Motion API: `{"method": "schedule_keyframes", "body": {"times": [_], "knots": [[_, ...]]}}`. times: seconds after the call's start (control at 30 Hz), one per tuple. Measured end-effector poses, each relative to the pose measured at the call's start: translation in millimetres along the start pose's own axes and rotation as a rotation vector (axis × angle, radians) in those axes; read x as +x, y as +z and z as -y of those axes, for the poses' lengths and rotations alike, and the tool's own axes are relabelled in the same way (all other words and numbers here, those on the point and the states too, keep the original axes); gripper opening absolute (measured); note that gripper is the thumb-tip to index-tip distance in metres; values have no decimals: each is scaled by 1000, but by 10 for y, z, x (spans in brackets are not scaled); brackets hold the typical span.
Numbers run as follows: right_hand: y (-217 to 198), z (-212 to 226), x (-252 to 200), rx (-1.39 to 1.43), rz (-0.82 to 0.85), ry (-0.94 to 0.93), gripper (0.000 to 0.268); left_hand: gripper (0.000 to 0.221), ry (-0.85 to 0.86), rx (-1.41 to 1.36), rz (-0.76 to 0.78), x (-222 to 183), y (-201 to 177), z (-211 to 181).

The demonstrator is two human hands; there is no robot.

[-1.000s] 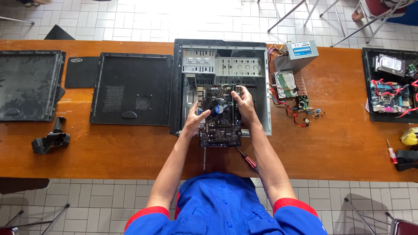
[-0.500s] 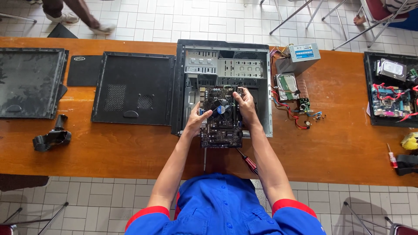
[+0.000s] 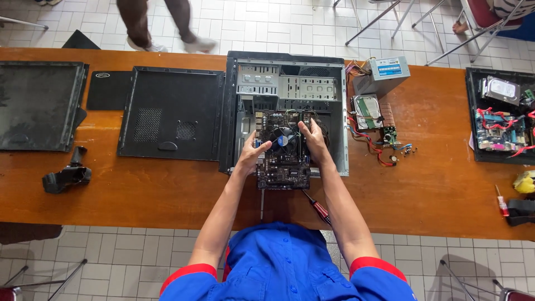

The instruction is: Inspecting and preparing a computer motherboard by checking the CPU fan, RAM slots, and other components on a repair bench.

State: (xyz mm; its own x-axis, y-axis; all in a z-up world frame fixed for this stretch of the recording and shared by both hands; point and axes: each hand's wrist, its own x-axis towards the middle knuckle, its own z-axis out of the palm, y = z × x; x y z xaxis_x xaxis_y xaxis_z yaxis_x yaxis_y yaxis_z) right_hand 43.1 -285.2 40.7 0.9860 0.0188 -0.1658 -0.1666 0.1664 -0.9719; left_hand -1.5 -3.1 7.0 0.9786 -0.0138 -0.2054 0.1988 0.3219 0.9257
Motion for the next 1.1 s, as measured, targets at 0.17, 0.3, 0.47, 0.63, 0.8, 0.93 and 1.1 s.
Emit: {"method": "schedule_keyframes", "body": {"times": [0.17, 0.3, 0.47, 0.63, 0.8, 0.93, 1.1], "knots": [[147, 355, -155, -103, -6, -32, 20, 49, -18, 13, -2, -24, 31, -27], [234, 503, -235, -107, -17, -41, 17, 52, -47, 38, -25, -69, 43, -67], [131, 228, -162, -72, -16, -23, 21, 73, -71, 69, -49, -39, 73, 15], [134, 295, -293, -80, 6, -21, 23, 59, -51, 31, -19, 4, -1, 12], [139, 376, -325, -125, 29, -50, 23, 58, -29, 28, -4, 35, -43, 72], [123, 309, -347, -93, 11, -23, 23, 54, -29, 25, 1, 19, -32, 64], [-91, -278, -219, 54, 29, 36, 36, 52, -37, -3, -13, 46, -24, 54]]}}
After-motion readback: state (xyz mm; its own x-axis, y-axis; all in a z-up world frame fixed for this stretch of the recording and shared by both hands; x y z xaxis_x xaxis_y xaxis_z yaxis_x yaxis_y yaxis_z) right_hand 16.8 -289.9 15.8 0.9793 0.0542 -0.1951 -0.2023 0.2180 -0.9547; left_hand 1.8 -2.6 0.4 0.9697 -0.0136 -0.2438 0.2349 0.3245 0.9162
